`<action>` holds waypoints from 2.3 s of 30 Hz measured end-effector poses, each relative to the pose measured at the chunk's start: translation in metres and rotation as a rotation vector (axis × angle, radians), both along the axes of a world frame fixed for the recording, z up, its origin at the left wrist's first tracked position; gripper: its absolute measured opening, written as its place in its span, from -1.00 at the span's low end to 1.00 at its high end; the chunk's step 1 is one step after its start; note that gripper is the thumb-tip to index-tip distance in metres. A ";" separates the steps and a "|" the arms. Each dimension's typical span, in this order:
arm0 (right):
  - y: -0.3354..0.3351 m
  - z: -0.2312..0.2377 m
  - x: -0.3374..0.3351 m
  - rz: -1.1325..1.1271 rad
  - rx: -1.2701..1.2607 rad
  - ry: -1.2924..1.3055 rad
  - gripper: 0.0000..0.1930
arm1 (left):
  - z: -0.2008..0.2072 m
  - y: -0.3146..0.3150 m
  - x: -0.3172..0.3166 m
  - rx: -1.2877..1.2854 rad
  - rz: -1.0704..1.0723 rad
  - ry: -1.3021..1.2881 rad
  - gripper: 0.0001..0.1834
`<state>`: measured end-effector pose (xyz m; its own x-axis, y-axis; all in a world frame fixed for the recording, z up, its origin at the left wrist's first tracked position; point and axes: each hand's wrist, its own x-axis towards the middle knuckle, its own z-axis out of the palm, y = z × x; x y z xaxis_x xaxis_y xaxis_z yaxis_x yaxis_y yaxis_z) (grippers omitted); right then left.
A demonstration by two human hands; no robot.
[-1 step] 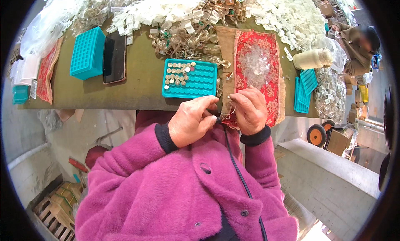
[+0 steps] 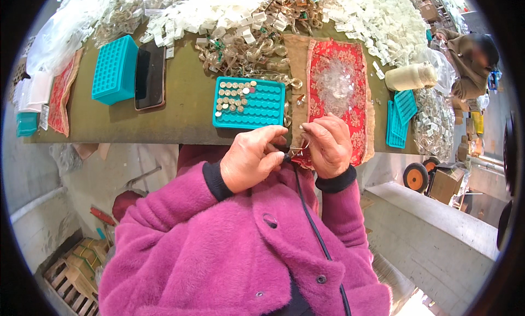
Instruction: The person repeatedly picks small white plastic housings and metallic components from a cluttered workbench, inserts the metal parts into the housings, and places the assembled units into a blue tray. The person occasionally uses a small light to illuminate the components during assembly.
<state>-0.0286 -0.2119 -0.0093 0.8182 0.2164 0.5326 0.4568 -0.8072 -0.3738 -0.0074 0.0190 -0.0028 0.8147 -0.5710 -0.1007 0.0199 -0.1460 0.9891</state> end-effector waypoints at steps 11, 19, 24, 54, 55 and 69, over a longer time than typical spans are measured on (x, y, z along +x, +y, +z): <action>0.023 0.019 -0.013 -0.054 0.136 0.128 -0.65 | 0.001 0.010 0.002 -0.332 0.028 0.348 -0.72; 0.030 0.031 -0.029 0.094 0.881 0.797 -0.78 | 0.006 0.019 0.011 -0.187 0.136 -0.653 -0.67; 0.038 0.026 -0.027 0.113 0.797 0.750 -0.84 | 0.005 0.025 0.011 -0.181 0.118 -0.748 -0.67; 0.089 0.040 -0.009 0.171 0.833 0.734 -0.84 | 0.007 0.072 0.007 -0.220 0.181 -0.343 -0.68; 0.091 0.040 -0.009 0.157 0.810 0.707 -0.84 | 0.007 0.071 0.007 -0.225 0.200 -0.353 -0.69; 0.082 0.027 -0.008 0.067 0.860 0.540 -0.84 | 0.003 0.164 0.227 1.201 0.456 -0.755 -0.78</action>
<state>-0.0364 -0.1298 0.0181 0.9957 -0.0112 0.0924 0.0898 -0.1461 -0.9852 0.2193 0.1829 0.0001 0.9690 -0.1429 0.2017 -0.1622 -0.9833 0.0829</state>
